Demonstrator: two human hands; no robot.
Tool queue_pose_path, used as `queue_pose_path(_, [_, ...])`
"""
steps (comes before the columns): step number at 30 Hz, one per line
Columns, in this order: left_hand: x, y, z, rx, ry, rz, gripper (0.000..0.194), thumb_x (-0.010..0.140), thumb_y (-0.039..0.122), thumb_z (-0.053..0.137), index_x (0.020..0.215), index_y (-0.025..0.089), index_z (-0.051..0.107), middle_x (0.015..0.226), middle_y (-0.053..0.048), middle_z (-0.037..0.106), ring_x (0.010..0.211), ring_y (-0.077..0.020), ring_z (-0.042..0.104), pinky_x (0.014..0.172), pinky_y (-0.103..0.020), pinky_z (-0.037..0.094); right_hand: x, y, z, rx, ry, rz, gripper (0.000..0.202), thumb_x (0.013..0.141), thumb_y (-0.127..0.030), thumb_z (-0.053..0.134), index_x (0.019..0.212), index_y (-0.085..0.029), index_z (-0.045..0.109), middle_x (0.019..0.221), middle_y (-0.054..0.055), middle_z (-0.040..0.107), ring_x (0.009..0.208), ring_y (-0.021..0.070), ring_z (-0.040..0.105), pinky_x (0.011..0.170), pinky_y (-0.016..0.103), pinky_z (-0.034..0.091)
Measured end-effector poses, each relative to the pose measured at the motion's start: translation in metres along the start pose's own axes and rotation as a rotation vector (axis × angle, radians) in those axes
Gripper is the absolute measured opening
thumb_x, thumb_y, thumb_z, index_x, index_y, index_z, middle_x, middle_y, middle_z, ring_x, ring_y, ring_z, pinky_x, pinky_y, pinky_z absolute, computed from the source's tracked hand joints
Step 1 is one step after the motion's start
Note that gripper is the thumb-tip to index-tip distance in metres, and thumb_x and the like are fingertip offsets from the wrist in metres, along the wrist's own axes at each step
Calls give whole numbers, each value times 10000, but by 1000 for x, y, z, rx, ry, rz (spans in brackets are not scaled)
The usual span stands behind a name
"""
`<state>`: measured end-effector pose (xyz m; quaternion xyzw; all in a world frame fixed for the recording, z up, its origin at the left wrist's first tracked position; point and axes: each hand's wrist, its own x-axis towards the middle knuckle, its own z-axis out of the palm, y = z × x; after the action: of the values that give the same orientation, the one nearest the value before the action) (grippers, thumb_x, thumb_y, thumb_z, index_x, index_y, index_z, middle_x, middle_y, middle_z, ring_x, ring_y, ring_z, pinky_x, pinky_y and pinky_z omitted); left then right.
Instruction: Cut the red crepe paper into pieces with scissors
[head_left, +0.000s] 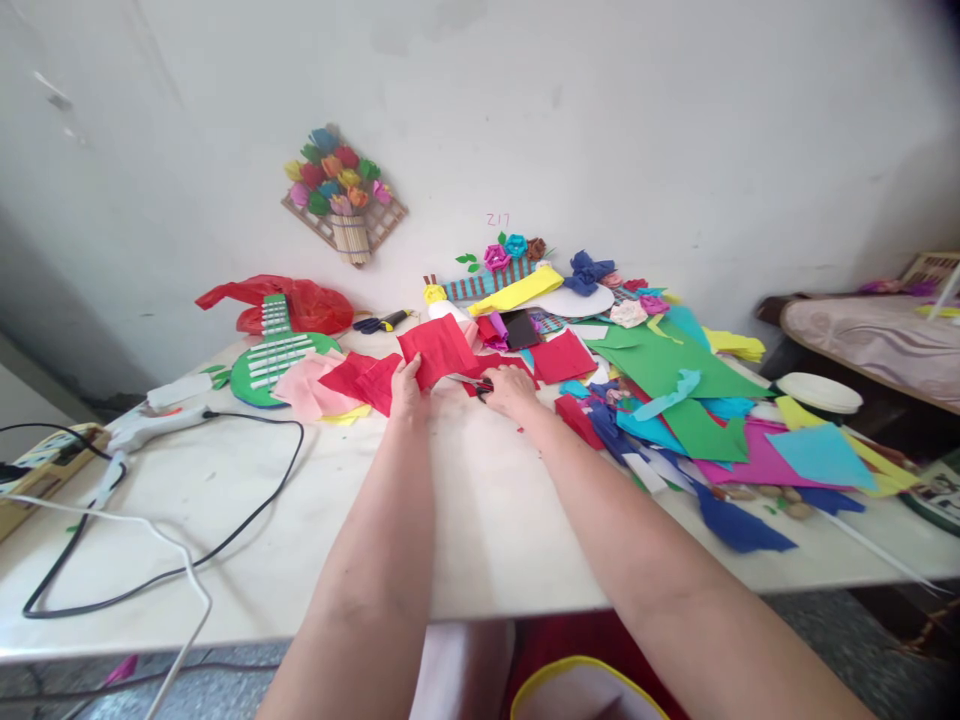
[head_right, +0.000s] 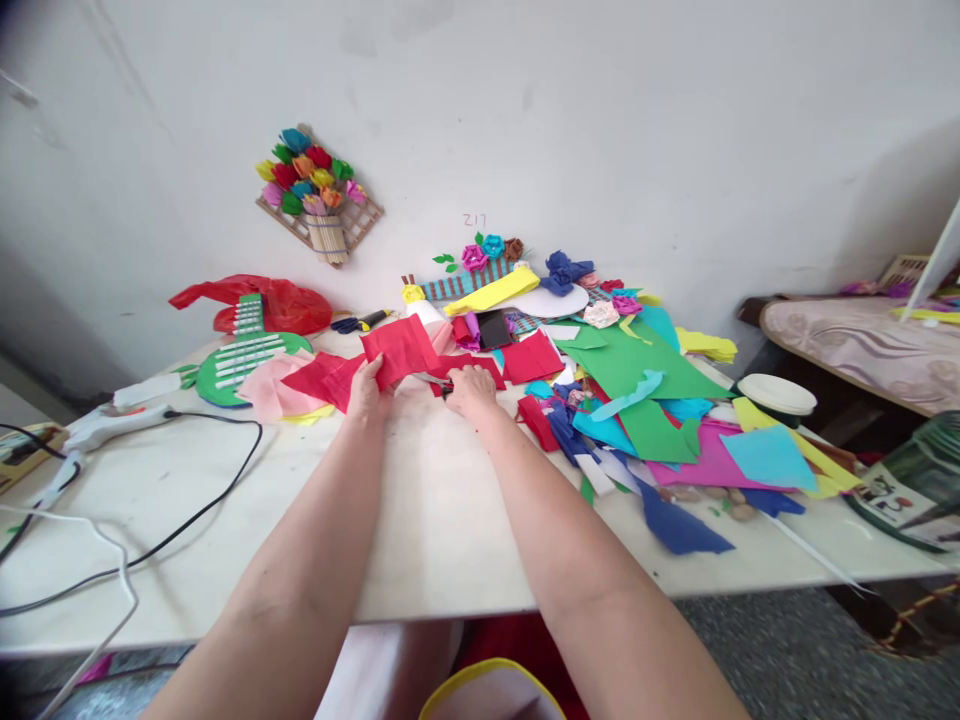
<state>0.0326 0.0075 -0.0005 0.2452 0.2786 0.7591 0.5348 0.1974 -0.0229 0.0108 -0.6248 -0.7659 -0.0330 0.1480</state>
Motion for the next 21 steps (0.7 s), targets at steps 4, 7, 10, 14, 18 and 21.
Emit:
queue_pose_path(4, [2,0,-1,-46,29,-5,95,712,148,608,804,161,586,736,-22,660,685,-150,641,616,-262,522,0,-2,-3,6,-16,-35,359,771,-285,545,1121,-249,612,1047,70,650,982,234,556,776,308,418])
queue_pose_path(7, [2,1,-1,-75,41,-7,67,728,142,597,791,164,585,757,-24,666,688,-143,641,625,-259,525,0,-4,-4,-4,-20,-18,369,759,-254,542,1119,-258,618,1001,73,669,979,246,568,731,316,433])
queue_pose_path(10, [1,2,-1,-102,56,-5,60,739,130,584,784,169,589,772,-21,668,693,-138,643,632,-252,524,2,-5,-3,33,23,8,355,748,-266,561,1095,-273,637,996,65,677,984,239,579,729,309,439])
queue_pose_path(14, [1,4,-1,-124,69,-7,53,751,130,573,771,178,585,740,-14,661,694,-134,645,639,-240,522,4,-1,-1,167,71,91,311,744,-371,587,1038,-306,661,991,28,692,931,229,614,726,308,452])
queue_pose_path(18, [2,4,-1,-180,74,-13,65,752,114,568,770,176,580,747,-10,664,692,-130,645,668,-255,531,7,6,3,317,129,165,315,715,-415,621,1006,-303,668,980,0,702,937,225,622,743,312,468])
queue_pose_path(21, [1,5,-1,-188,56,-9,66,749,116,570,777,176,577,761,-9,667,700,-128,646,672,-254,533,12,10,8,481,152,170,364,688,-385,662,1034,-275,666,930,9,712,926,211,630,752,300,480])
